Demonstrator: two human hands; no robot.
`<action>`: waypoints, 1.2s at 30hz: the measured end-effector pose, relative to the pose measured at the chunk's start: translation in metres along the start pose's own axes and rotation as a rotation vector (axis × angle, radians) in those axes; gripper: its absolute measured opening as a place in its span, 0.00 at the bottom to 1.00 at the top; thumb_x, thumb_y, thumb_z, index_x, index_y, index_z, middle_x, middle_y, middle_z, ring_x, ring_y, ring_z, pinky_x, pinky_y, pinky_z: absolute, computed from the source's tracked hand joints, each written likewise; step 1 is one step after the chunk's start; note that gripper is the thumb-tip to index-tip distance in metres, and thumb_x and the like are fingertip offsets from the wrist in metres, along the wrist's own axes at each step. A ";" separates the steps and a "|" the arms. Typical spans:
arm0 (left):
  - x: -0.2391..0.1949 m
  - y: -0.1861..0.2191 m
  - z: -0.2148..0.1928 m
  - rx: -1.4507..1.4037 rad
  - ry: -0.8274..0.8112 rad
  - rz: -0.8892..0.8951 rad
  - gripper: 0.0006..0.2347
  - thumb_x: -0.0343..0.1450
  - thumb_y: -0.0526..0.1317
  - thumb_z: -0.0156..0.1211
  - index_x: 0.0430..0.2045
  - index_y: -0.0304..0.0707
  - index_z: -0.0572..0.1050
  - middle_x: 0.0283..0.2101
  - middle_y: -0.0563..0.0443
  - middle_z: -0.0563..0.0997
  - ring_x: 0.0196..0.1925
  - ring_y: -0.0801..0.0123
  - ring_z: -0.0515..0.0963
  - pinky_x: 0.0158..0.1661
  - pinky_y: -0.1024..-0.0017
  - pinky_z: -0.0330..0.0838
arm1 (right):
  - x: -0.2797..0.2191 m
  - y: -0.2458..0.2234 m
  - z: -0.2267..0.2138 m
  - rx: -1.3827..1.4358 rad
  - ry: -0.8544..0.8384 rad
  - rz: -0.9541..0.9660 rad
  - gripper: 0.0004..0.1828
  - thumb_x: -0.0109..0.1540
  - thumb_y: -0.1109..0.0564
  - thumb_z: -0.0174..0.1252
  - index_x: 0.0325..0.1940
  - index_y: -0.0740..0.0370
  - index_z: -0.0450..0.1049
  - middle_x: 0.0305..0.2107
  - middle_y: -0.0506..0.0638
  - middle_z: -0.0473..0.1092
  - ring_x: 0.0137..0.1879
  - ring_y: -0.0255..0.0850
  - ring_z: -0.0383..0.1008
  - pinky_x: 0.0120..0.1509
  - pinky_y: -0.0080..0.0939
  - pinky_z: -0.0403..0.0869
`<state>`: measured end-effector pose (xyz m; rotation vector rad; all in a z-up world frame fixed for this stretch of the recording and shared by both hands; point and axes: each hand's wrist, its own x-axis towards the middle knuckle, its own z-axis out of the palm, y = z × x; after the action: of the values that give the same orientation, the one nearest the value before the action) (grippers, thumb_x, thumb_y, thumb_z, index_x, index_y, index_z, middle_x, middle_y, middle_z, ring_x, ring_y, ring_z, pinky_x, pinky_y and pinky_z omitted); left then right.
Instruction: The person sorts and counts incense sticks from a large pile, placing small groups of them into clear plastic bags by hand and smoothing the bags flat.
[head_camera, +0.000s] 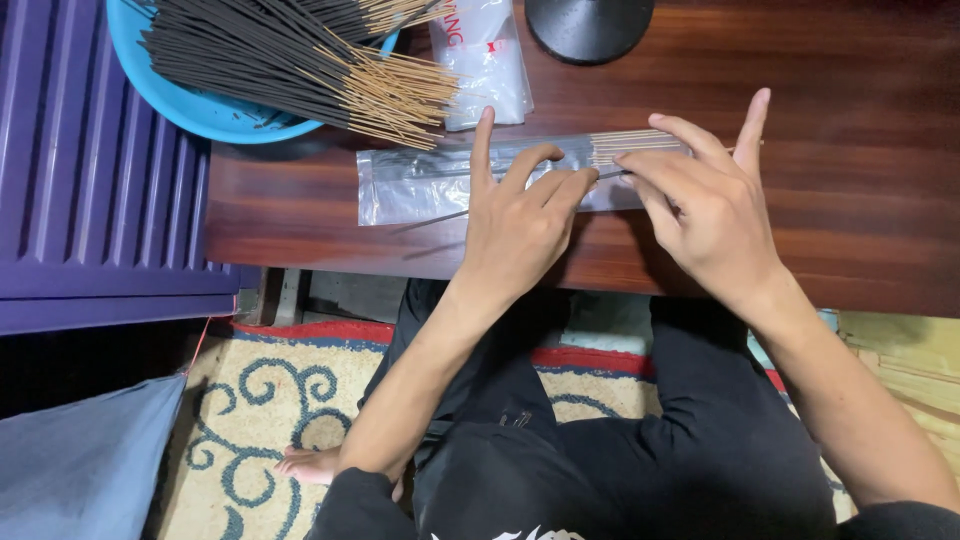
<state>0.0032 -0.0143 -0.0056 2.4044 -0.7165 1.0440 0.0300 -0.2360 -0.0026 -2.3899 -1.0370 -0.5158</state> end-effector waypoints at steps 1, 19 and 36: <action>0.000 0.000 0.000 0.000 -0.002 -0.001 0.05 0.74 0.25 0.63 0.36 0.35 0.82 0.26 0.53 0.80 0.43 0.57 0.80 0.68 0.32 0.50 | 0.000 -0.002 0.000 0.001 -0.001 0.001 0.07 0.72 0.70 0.65 0.54 0.68 0.82 0.45 0.51 0.81 0.70 0.60 0.76 0.81 0.83 0.32; 0.003 0.000 -0.004 0.047 -0.040 0.004 0.05 0.75 0.26 0.60 0.34 0.36 0.79 0.31 0.54 0.82 0.46 0.56 0.80 0.68 0.31 0.48 | -0.001 0.002 0.005 0.018 -0.023 0.007 0.11 0.71 0.76 0.59 0.52 0.70 0.82 0.48 0.54 0.81 0.70 0.63 0.76 0.81 0.83 0.31; 0.003 0.001 -0.006 0.028 -0.080 -0.023 0.02 0.75 0.31 0.64 0.37 0.37 0.82 0.33 0.54 0.84 0.45 0.57 0.79 0.68 0.29 0.46 | -0.002 0.001 0.002 0.034 -0.017 0.007 0.09 0.72 0.74 0.62 0.50 0.68 0.83 0.43 0.50 0.81 0.67 0.61 0.79 0.82 0.80 0.30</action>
<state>0.0013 -0.0126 0.0000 2.4840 -0.7039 0.9595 0.0293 -0.2366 -0.0059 -2.3714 -1.0362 -0.4718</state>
